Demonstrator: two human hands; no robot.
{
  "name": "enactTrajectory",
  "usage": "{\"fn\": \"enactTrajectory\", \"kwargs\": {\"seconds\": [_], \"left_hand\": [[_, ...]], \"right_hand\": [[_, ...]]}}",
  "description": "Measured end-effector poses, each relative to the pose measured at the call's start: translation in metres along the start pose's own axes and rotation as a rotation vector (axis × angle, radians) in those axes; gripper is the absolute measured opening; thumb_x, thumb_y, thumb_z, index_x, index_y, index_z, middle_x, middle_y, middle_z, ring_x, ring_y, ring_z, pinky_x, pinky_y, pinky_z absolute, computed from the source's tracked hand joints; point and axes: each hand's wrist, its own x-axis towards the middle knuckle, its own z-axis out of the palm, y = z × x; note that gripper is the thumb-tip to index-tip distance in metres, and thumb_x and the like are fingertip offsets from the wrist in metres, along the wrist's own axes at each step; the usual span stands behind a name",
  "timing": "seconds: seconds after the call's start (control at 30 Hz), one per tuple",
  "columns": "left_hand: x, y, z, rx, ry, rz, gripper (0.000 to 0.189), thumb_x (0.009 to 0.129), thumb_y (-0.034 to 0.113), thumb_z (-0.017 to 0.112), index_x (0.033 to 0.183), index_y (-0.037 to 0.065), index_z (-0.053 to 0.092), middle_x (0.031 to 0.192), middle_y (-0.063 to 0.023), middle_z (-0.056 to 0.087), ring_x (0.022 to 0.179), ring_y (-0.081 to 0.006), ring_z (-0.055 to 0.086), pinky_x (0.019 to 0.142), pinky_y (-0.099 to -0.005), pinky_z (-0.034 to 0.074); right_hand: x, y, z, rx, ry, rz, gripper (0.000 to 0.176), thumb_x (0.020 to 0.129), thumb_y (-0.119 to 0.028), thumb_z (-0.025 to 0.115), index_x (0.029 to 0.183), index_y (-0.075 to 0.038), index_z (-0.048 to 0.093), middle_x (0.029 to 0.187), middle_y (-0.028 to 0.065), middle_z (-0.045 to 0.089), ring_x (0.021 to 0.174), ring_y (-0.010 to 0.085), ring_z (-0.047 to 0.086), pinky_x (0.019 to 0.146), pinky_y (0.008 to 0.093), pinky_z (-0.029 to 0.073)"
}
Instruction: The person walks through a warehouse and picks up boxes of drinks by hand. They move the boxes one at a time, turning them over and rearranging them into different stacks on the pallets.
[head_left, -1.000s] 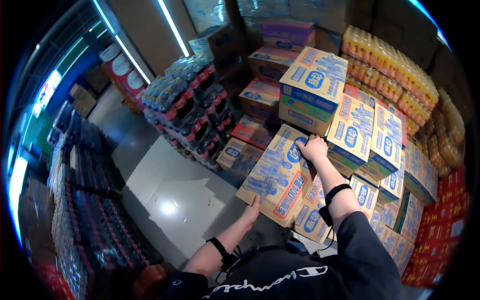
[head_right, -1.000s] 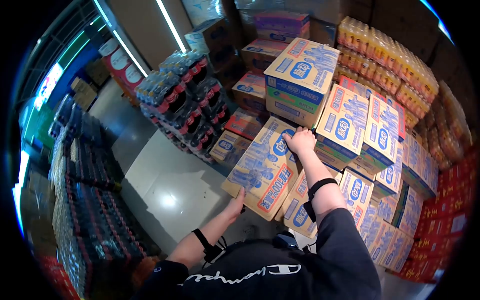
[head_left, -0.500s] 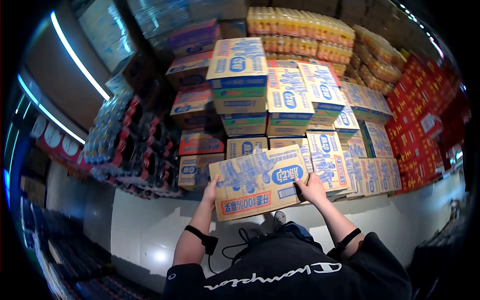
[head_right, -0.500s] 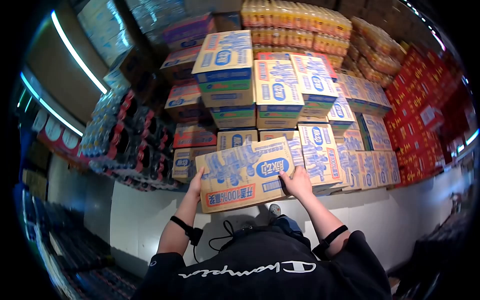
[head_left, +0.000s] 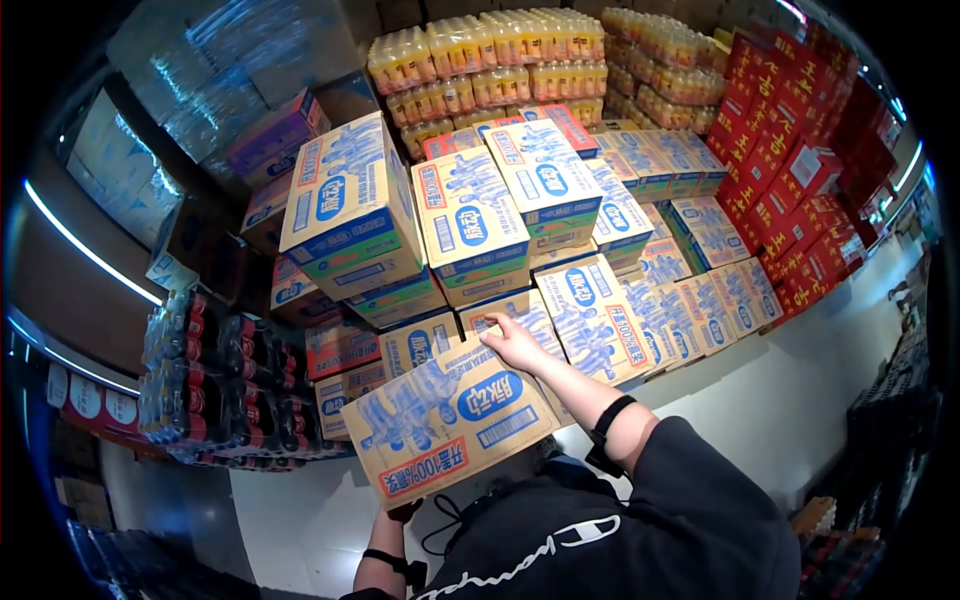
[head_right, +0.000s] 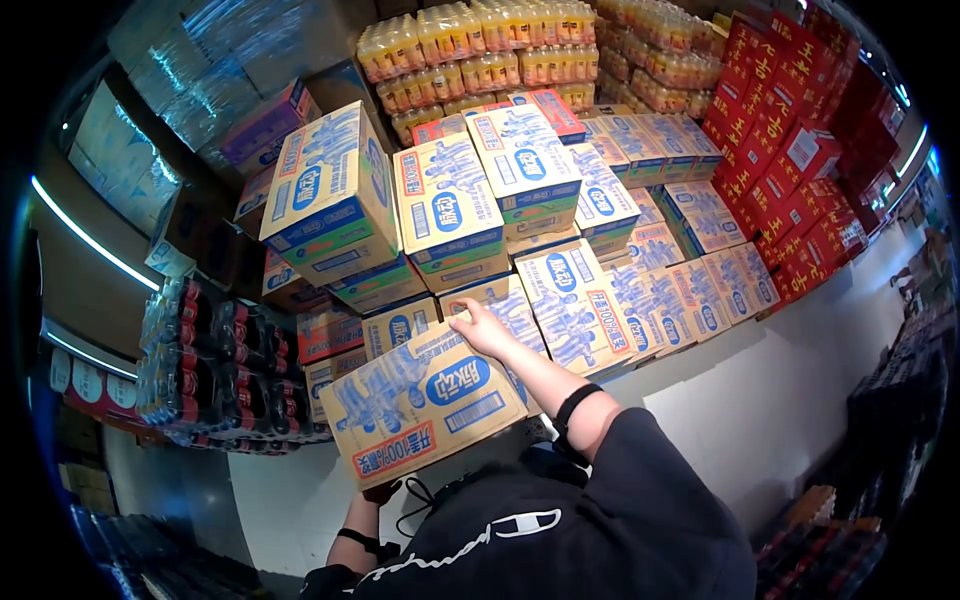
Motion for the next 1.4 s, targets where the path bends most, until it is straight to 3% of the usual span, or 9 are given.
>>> {"fn": "enactTrajectory", "kwargs": {"seconds": [0.13,0.27,0.3,0.43,0.53,0.7,1.03,1.27,1.4], "left_hand": [[-0.008,0.014,0.003,0.025,0.028,0.043,0.068,0.1,0.06,0.032,0.147,0.012,0.038,0.14,-0.01,0.051,0.128,-0.0288,0.05,0.104,-0.0461,0.043],[-0.015,0.038,-0.01,0.043,0.01,0.092,0.068,0.1,0.061,0.032,0.148,0.012,0.038,0.141,-0.0097,0.051,0.128,-0.0288,0.05,0.104,-0.0464,0.043],[-0.014,0.045,-0.01,0.071,0.006,0.093,0.069,0.1,0.061,0.032,0.148,0.012,0.038,0.141,-0.0097,0.051,0.128,-0.0288,0.05,0.104,-0.0465,0.043],[-0.022,0.055,0.012,0.217,0.027,0.006,0.069,0.1,0.062,0.027,0.147,0.012,0.038,0.143,-0.0107,0.048,0.13,-0.0293,0.048,0.105,-0.045,0.043],[-0.028,0.06,0.012,0.196,0.059,-0.028,0.072,0.099,0.064,0.029,0.147,0.012,0.038,0.144,-0.0115,0.048,0.13,-0.0293,0.048,0.105,-0.0455,0.042],[-0.01,0.067,-0.006,0.149,0.07,-0.081,0.068,0.098,0.06,0.041,0.141,0.007,0.046,0.135,-0.0125,0.056,0.117,-0.028,0.059,0.094,-0.0427,0.051],[0.021,0.068,0.048,0.263,0.242,-0.101,0.053,0.101,0.045,0.045,0.134,0.004,0.053,0.123,-0.0126,0.064,0.104,-0.0247,0.065,0.085,-0.0401,0.056],[0.027,0.07,0.043,0.247,0.225,-0.111,0.052,0.101,0.044,0.045,0.133,0.004,0.053,0.123,-0.0124,0.064,0.104,-0.0244,0.065,0.085,-0.0398,0.056],[0.01,0.069,0.02,0.212,0.222,-0.093,0.051,0.101,0.043,0.045,0.133,0.004,0.053,0.122,-0.0123,0.064,0.104,-0.0242,0.065,0.085,-0.0397,0.056]], "right_hand": [[0.014,0.015,0.002,0.438,-0.15,0.087,0.037,0.096,-0.033,0.059,0.118,-0.002,0.062,0.113,0.0102,0.067,0.11,0.0203,0.059,0.098,0.0317,0.044],[-0.004,0.031,0.0,0.643,-0.075,0.112,0.05,0.102,-0.042,0.046,0.131,-0.003,0.057,0.129,0.0124,0.058,0.118,0.0193,0.054,0.101,0.0319,0.041],[-0.003,0.056,0.011,0.704,-0.074,0.242,0.061,0.102,-0.049,0.041,0.143,-0.004,0.045,0.14,0.0129,0.051,0.123,0.02,0.052,0.105,0.0306,0.039],[-0.064,0.003,-0.008,0.994,-0.152,0.552,0.072,0.1,-0.057,0.039,0.149,-0.005,0.034,0.144,0.0129,0.047,0.132,0.0231,0.045,0.11,0.0326,0.034],[-0.076,0.021,-0.005,0.826,-0.116,0.479,0.073,0.1,-0.058,0.038,0.149,-0.005,0.034,0.145,0.0139,0.047,0.129,0.0246,0.048,0.107,0.0343,0.038],[-0.101,0.041,0.0,0.188,0.106,0.372,0.064,0.097,-0.054,0.044,0.119,0.004,0.062,0.118,0.0262,0.061,0.113,0.0386,0.056,0.1,0.0425,0.042],[-0.106,0.068,-0.022,0.312,-0.154,0.366,0.06,0.098,-0.049,0.044,0.116,0.005,0.064,0.109,0.0229,0.068,0.102,0.0336,0.065,0.091,0.0401,0.047],[-0.074,0.083,-0.011,0.505,-0.045,0.474,0.059,0.096,-0.049,0.049,0.114,0.005,0.065,0.104,0.0235,0.069,0.097,0.0319,0.067,0.086,0.04,0.049],[-0.061,0.082,-0.009,0.226,-0.099,0.512,0.061,0.094,-0.051,0.052,0.107,0.006,0.067,0.096,0.0238,0.07,0.089,0.0347,0.068,0.08,0.041,0.052]]}}
